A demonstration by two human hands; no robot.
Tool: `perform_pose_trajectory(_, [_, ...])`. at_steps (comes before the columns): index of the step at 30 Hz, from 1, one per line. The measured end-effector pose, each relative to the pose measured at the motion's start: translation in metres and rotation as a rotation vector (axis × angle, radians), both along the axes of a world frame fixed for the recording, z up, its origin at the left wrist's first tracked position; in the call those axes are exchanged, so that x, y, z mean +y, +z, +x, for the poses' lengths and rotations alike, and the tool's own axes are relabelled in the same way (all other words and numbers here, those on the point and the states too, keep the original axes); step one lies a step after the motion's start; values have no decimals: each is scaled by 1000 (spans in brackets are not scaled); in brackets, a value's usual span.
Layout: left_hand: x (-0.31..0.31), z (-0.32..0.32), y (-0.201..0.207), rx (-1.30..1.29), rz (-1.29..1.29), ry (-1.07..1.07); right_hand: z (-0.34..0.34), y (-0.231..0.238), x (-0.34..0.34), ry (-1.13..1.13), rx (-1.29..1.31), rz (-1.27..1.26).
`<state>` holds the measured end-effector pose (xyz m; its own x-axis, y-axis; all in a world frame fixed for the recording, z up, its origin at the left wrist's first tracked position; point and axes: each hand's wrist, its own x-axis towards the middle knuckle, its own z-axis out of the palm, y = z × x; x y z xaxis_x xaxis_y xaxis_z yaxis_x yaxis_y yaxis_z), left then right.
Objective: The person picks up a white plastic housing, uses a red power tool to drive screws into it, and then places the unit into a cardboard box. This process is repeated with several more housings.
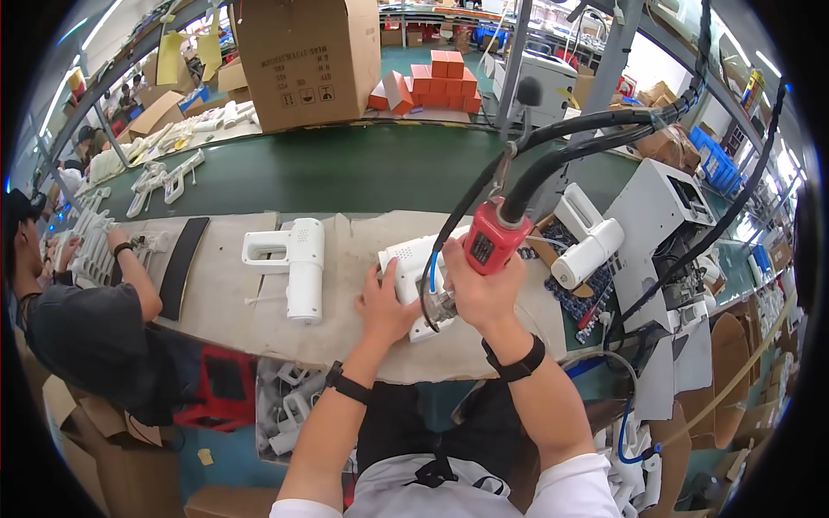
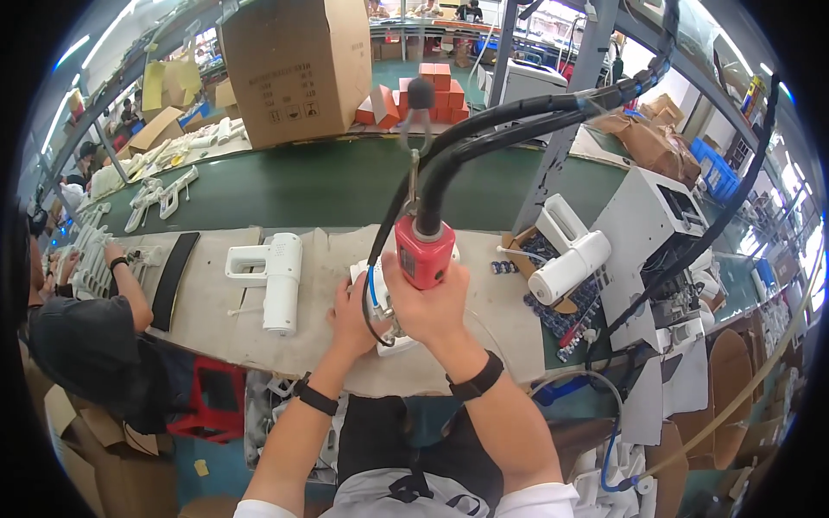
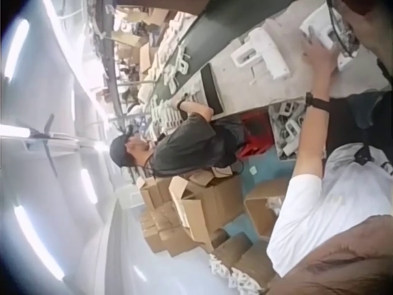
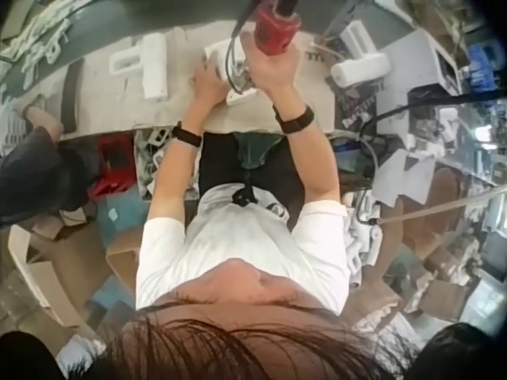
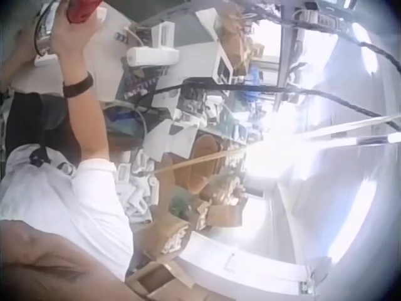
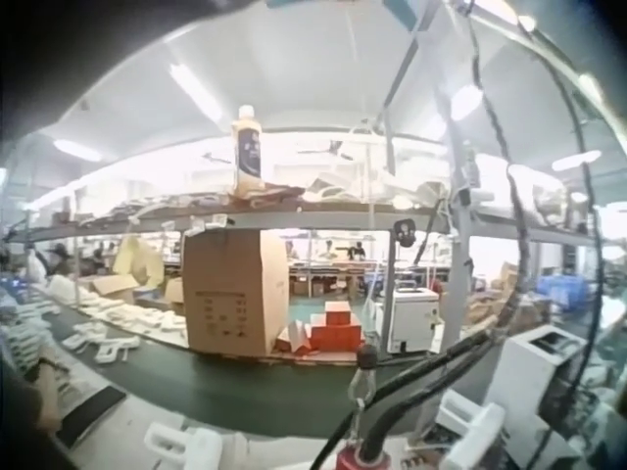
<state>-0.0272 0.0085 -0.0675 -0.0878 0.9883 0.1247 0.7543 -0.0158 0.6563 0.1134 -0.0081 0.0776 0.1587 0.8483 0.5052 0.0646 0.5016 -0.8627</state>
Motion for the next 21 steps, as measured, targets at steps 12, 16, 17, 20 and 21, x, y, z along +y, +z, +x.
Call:
perform_pose_trajectory(12, [30, -11, -79, -41, 204, -38, -33, 69, -37, 185, 136, 35])
perform_pose_trajectory(16, [29, -9, -76, -38, 233, -33, -42, 50, -32, 193, 152, -93])
perform_pose_trajectory(17, [26, -12, -75, -34, 236, -26, -47, 44, -32, 191, 154, -170])
perform_pose_trajectory(20, [26, -7, -69, -42, 247, -48, -52, 13, -20, 171, 66, -45])
perform_pose_trajectory(21, [28, -8, -70, -41, 248, -51, -53, 8, -18, 174, 69, -40])
